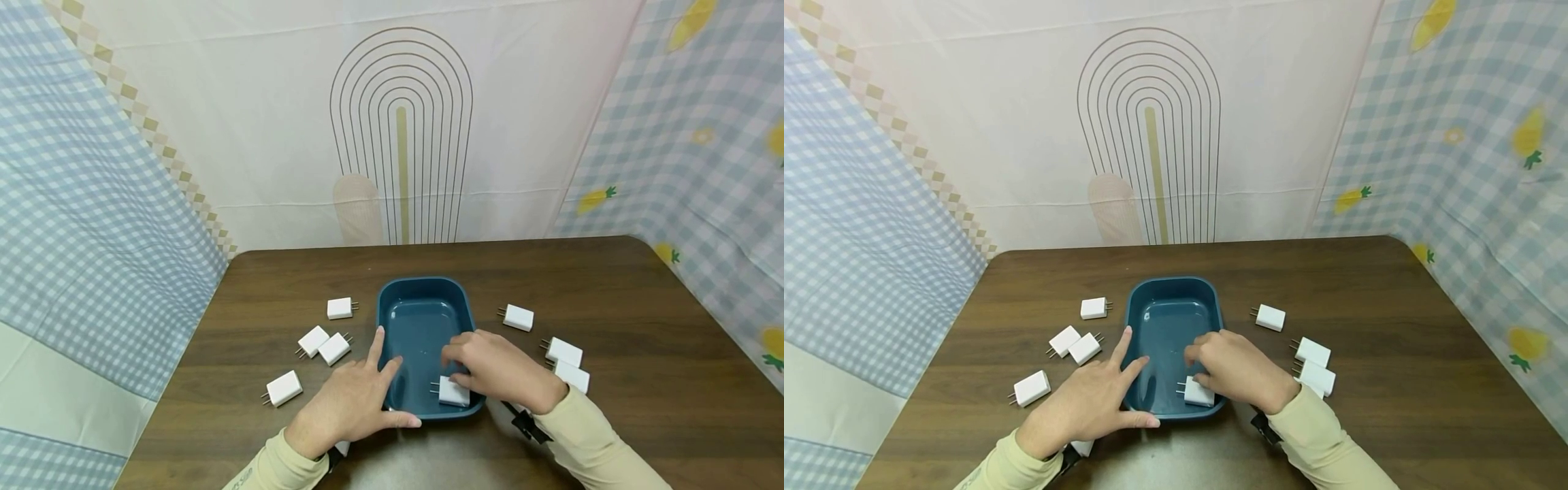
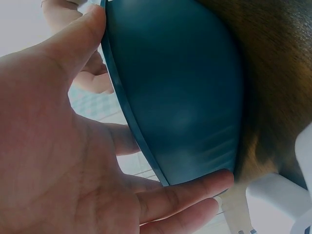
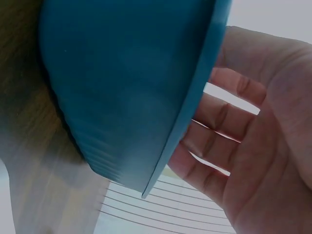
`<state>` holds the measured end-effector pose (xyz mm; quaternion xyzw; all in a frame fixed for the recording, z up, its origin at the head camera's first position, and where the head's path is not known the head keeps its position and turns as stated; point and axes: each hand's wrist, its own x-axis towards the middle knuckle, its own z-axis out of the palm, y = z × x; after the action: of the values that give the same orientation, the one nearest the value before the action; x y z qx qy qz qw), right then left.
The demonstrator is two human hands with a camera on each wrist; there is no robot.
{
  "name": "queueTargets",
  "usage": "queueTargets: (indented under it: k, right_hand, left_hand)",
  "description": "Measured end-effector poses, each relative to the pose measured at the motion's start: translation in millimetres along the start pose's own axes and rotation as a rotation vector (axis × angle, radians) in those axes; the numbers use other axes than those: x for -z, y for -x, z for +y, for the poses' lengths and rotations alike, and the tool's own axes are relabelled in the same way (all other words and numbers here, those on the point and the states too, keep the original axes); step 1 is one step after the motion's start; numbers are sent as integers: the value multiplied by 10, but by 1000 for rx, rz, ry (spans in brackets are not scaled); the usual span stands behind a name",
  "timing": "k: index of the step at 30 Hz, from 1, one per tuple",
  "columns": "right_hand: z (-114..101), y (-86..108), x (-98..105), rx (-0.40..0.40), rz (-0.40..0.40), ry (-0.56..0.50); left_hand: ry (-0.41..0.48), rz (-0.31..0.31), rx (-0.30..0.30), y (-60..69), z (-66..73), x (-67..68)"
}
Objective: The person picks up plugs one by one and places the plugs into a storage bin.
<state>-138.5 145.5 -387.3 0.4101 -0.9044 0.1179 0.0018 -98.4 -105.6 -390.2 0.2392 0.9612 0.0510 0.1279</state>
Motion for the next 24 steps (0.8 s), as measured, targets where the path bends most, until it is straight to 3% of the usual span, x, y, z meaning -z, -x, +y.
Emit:
queueTargets:
  k: [12,24]
  right_hand:
    - [56,27,80,-41,56,-2]
    - [195,61,91,-115,176,18]
  left_hand:
    - [3,5,1,-13,-11,-10]
    - [4,7,-1,-26,-18,-13]
